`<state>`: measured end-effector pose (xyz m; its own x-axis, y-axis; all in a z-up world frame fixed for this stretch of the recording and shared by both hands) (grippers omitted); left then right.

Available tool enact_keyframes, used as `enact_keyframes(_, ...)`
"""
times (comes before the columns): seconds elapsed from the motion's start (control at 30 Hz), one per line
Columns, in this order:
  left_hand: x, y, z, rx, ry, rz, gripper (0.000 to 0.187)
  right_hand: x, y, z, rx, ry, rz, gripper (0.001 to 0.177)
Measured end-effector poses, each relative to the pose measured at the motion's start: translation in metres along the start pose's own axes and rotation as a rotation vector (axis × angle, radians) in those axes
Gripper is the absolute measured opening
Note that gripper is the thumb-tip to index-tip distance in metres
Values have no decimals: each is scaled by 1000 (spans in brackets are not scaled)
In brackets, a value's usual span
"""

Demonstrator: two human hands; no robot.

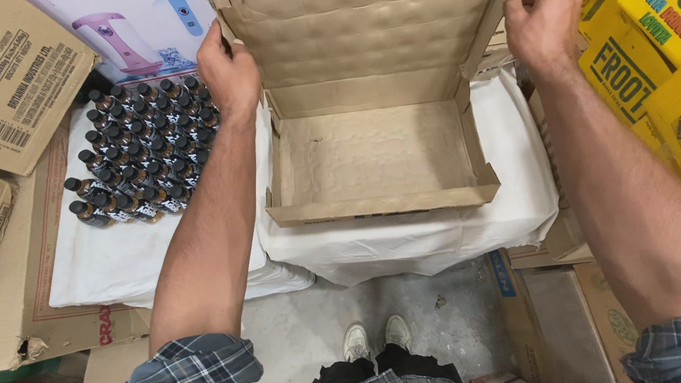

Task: The person arranges small dark bottles into a cardboard box, placing them in neat rows. After filling the box, the person closes the flaps and moves the sealed box to a stack of other boxes.

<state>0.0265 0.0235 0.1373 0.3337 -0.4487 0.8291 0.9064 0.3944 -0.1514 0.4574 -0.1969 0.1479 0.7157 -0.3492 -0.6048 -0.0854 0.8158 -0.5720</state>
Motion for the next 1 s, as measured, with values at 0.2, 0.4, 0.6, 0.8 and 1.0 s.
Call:
enact_keyframes(0.2,0,0,19,-16,43,17,43,16,13,25,-18,-28,-32,19)
enact_keyframes(0.4,-17,-11,18,47,-16,-71,41,15,-4,3,-50,185,154,26)
enact_keyframes(0.6,-17,-47,-8,103,-40,-93,21,32,-29,-30,14,357,323,27)
enact_keyframes(0.8,-12,-68,-56,-25,-157,-317,43,-5,-60,-72,35,-88,421,35)
enact_keyframes(1.0,12,-93,-84,-38,-27,-184,46,-33,-88,-102,46,-239,332,60)
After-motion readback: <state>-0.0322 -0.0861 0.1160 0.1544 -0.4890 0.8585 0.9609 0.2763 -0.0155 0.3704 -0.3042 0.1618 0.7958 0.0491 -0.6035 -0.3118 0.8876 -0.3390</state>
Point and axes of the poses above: each hand's wrist, its own z-axis towards the middle knuckle, its own y-axis out of the palm, x = y × z, the point moved 9 cm from there along z, towards the middle knuckle, and after that the axes turned 14 degrees about x, right-handed, at the moved point
